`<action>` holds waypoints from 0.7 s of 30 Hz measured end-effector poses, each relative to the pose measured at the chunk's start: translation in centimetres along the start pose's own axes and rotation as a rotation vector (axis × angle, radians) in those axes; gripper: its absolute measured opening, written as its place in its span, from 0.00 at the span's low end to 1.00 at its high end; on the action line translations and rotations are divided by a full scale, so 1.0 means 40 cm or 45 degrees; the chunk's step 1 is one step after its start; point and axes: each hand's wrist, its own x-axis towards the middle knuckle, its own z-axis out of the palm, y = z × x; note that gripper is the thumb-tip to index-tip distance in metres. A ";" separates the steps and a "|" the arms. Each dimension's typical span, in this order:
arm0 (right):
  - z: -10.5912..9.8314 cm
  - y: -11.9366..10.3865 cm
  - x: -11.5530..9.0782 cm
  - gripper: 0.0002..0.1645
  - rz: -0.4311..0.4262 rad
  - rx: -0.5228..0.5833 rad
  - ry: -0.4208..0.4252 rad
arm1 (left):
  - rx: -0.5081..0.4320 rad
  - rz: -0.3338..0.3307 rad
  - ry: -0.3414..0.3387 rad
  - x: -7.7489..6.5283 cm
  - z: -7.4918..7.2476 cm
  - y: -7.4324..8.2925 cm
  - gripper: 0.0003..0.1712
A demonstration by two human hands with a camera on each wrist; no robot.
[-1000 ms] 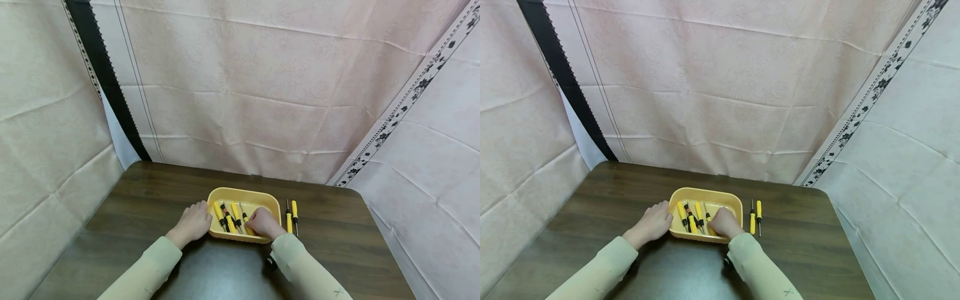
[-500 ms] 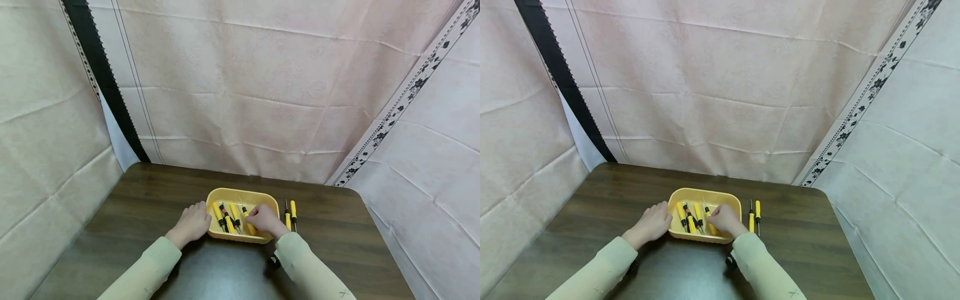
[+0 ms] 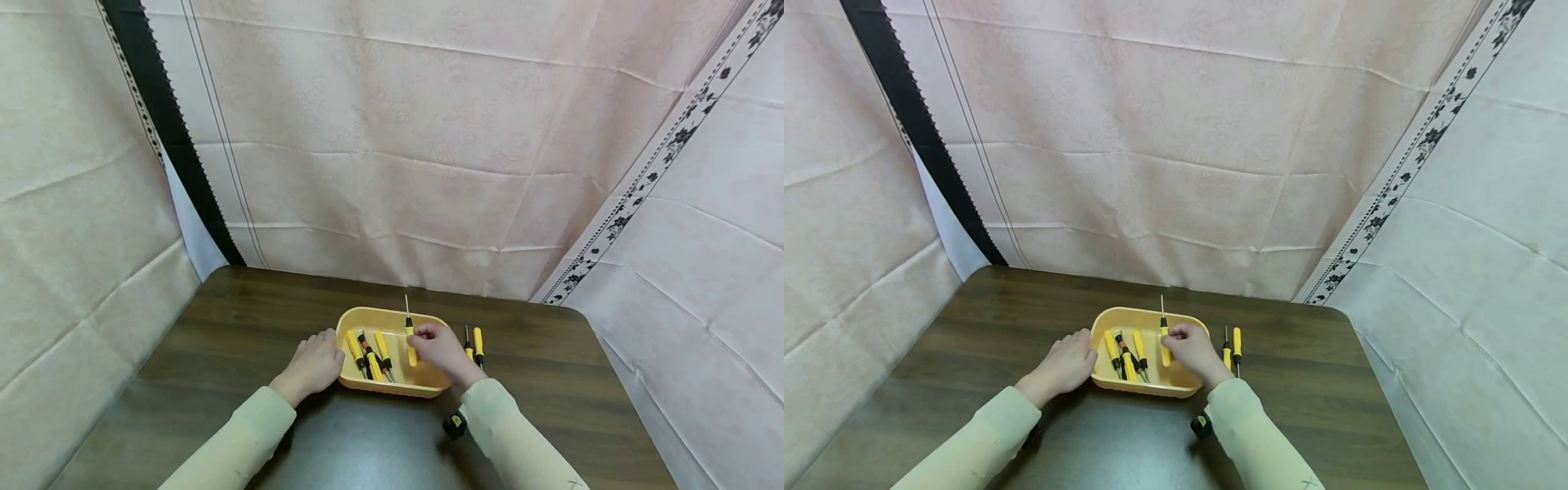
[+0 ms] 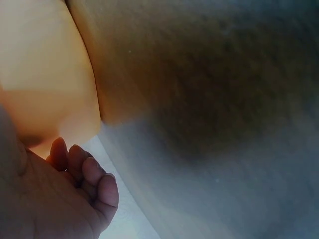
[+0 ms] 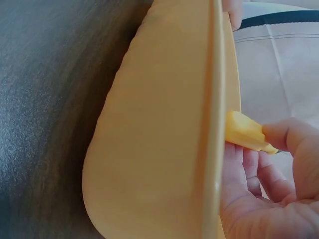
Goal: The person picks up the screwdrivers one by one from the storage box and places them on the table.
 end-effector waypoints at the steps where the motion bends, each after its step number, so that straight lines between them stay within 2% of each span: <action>1: -0.002 -0.001 0.000 0.11 0.002 0.021 0.002 | 0.000 -0.002 -0.001 0.000 0.001 -0.001 0.15; 5: -0.012 0.005 0.005 0.14 0.011 0.071 0.016 | -0.008 -0.006 -0.005 -0.001 0.001 -0.002 0.14; 15: -0.055 0.013 0.003 0.13 0.059 0.176 0.074 | -0.026 -0.019 -0.013 -0.004 -0.002 0.001 0.14; 21: -0.078 0.008 -0.003 0.12 0.066 0.153 0.101 | -0.030 -0.014 -0.009 -0.004 -0.003 0.004 0.15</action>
